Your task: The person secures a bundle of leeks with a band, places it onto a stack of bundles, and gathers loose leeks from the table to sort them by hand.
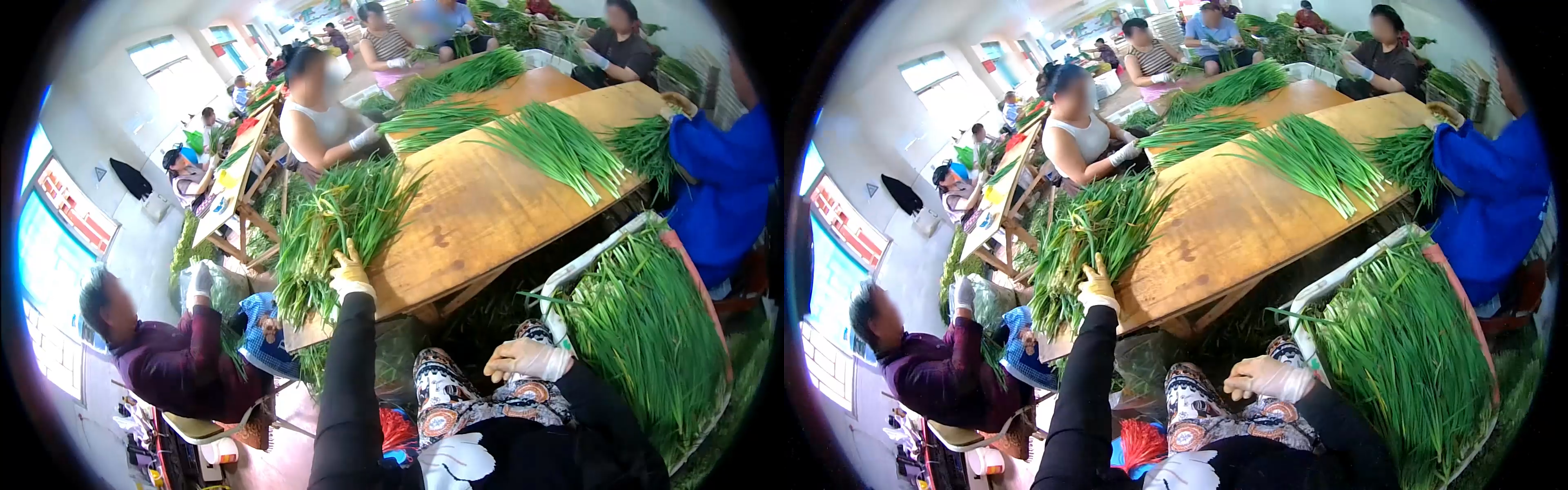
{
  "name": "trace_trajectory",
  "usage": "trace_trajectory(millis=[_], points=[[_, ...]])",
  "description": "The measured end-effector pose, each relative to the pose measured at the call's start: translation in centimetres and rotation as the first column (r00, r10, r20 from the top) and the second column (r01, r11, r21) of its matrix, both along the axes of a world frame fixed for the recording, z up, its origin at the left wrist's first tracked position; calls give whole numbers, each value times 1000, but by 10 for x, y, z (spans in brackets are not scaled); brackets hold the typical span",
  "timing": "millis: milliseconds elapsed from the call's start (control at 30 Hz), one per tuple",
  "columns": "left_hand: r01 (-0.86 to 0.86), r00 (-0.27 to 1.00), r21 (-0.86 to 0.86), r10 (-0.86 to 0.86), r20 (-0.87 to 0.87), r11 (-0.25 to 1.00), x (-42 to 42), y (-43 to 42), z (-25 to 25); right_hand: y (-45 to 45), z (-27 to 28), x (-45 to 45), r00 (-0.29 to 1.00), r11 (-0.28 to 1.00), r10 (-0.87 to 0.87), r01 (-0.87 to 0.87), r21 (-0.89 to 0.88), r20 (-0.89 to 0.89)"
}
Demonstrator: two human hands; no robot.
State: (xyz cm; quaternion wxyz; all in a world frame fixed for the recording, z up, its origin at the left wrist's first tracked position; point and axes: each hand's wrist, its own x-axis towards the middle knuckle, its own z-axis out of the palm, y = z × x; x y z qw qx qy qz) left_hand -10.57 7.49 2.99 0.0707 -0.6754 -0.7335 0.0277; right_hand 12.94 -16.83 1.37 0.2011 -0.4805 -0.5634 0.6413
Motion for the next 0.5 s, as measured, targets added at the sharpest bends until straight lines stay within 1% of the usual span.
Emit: trace_trajectory(millis=[67,133,167,200,233,267,300,333,400,433,467,500], points=[[-16,1000,0,16,-27,1000,-7,11,-7,-4,-4,13,999,999,-36,36,18,-33],[25,1000,-19,-25,-2,1000,-8,21,-4,-5,1,25,999,998,-29,30,60,-16],[53,999,-6,-53,-1,999,-7,23,1,-4,1,30,998,997,-30,34,63,-55],[114,993,46,-113,-20,992,-7,27,5,-1,3,34,995,997,-30,36,62,-97],[163,985,39,-165,47,986,2,13,34,4,11,38,990,995,-44,55,78,-135],[209,971,34,-212,115,977,11,-4,62,11,20,41,989,989,-62,79,124,-133],[316,936,147,-334,113,937,2,18,37,24,22,45,988,978,-29,59,200,-151],[345,921,113,-359,151,932,8,5,49,39,22,49,986,961,5,42,275,-167],[341,924,68,-348,159,937,29,-28,50,70,30,47,957,969,-209,231,92,-199],[569,791,95,-512,-335,817,22,-8,-21,88,23,46,935,939,-299,323,116,-189],[751,440,-6,-508,-741,660,11,12,-91,109,12,44,905,900,-387,413,142,-179],[729,670,160,-646,-365,666,14,-21,-64,124,4,44,880,871,-451,470,145,-147]])
